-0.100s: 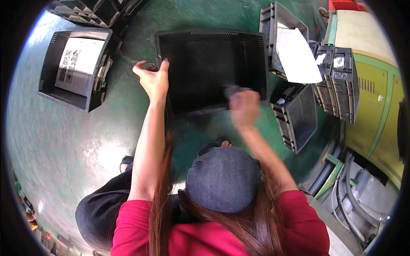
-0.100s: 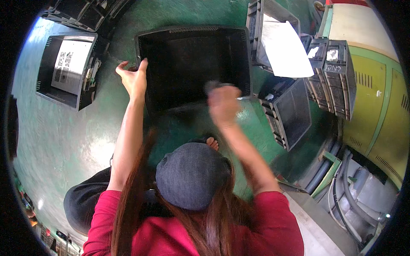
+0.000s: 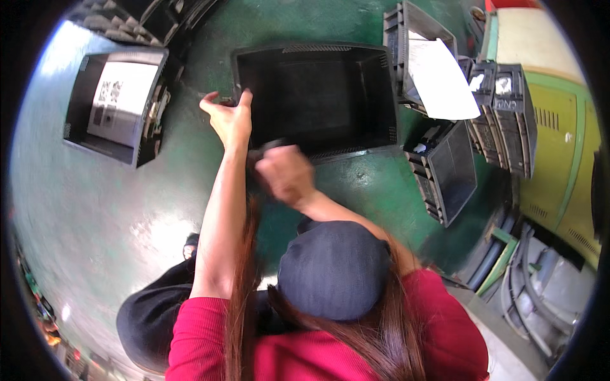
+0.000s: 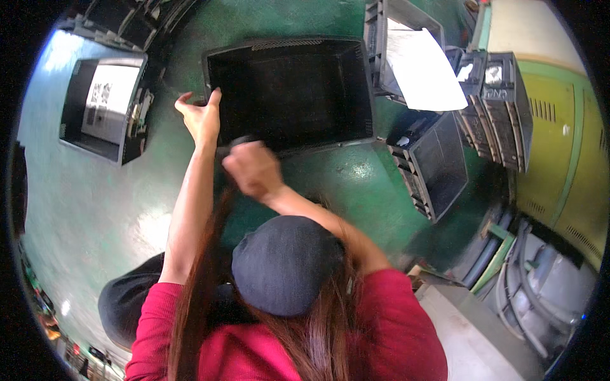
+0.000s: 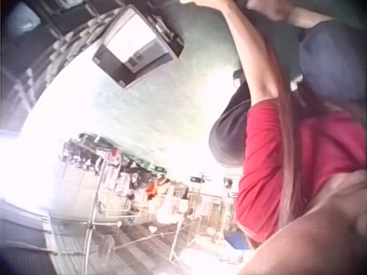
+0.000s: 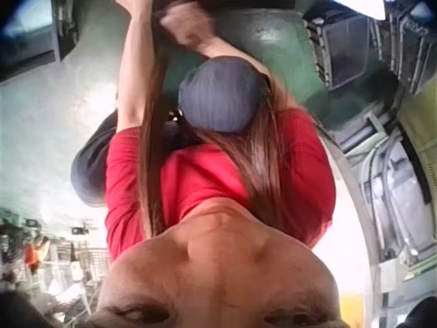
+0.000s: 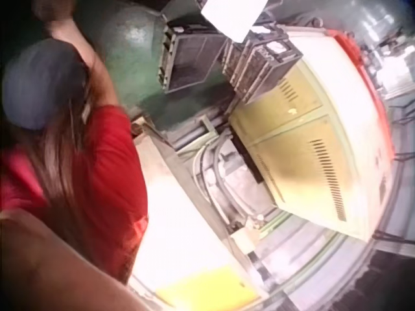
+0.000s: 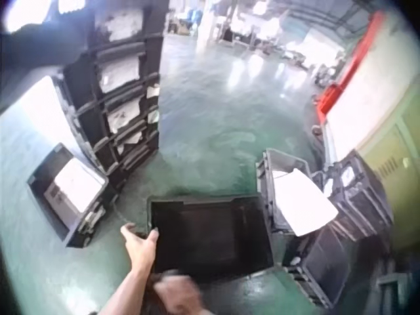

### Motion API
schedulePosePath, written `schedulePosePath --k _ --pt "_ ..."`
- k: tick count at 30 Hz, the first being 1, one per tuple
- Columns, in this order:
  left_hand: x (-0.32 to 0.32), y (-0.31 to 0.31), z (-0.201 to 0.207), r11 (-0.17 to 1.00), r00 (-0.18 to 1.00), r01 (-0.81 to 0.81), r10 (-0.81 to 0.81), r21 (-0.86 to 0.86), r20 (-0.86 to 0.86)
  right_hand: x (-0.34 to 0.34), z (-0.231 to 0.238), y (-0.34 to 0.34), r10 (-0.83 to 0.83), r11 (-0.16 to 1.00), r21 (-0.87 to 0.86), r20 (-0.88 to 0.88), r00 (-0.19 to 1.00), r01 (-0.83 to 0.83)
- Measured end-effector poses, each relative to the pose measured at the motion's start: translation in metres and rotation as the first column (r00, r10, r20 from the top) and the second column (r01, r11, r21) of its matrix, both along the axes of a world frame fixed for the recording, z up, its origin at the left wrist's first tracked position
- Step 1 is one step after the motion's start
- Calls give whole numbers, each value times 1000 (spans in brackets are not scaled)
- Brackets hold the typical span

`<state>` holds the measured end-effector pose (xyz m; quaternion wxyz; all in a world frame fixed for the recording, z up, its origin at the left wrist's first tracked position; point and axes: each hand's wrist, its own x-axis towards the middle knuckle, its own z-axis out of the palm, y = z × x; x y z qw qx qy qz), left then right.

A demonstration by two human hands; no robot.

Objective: The person reviews printed documents, then uses a cloth to wipe the inside of black plastic crates before stacking them on the floor.

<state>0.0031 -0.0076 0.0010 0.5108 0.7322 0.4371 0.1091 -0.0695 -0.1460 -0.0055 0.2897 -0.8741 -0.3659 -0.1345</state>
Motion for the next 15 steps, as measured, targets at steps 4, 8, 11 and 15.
schedulePosePath --k 4,8,11,15 --pt "-11 12 -28 978 995 92 -98 187 20 21 20 0 74 986 167 -342 937 -17" --pt "-10 12 -19 945 981 186 -194 268 1 77 43 -69 -228 970 -8 -355 907 241" --pt "-11 9 -11 907 961 273 -244 319 -129 107 44 -136 -338 938 -122 -103 936 325" --pt "-3 16 -13 748 906 417 -294 516 -306 146 54 -213 -814 517 -271 137 564 812"
